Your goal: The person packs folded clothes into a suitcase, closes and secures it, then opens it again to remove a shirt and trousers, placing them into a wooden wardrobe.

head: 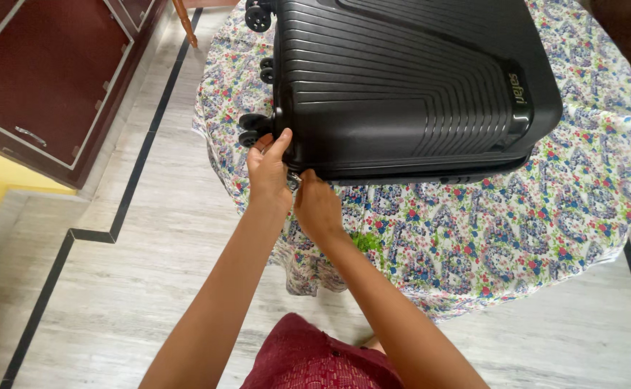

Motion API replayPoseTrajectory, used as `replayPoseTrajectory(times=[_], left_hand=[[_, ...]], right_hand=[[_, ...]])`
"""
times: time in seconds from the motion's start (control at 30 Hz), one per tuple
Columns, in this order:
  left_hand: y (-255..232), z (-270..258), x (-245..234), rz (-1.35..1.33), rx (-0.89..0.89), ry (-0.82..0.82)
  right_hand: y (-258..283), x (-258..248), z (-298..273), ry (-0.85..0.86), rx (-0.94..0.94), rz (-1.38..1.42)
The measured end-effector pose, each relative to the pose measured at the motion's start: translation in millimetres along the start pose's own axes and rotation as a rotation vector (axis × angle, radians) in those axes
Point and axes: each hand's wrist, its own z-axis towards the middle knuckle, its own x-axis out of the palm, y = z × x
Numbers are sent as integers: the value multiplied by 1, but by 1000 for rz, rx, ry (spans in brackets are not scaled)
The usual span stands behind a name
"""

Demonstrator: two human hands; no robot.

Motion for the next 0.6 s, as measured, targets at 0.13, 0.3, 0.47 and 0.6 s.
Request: replayPoseTrajectory(times=[0.13, 0.3, 0.47, 0.6], left_hand=[[-3, -2, 2, -19, 15, 31], [-3, 6, 11, -70, 16, -24], [-5, 11, 16, -98, 67, 31], [-5, 9, 14, -57, 60, -5]], right_hand=[[12, 19, 1, 58, -26, -22], [6, 8, 7, 45, -107, -121], [-15, -25, -11, -111, -222, -109], [-45, -58, -20, -159, -217, -123]])
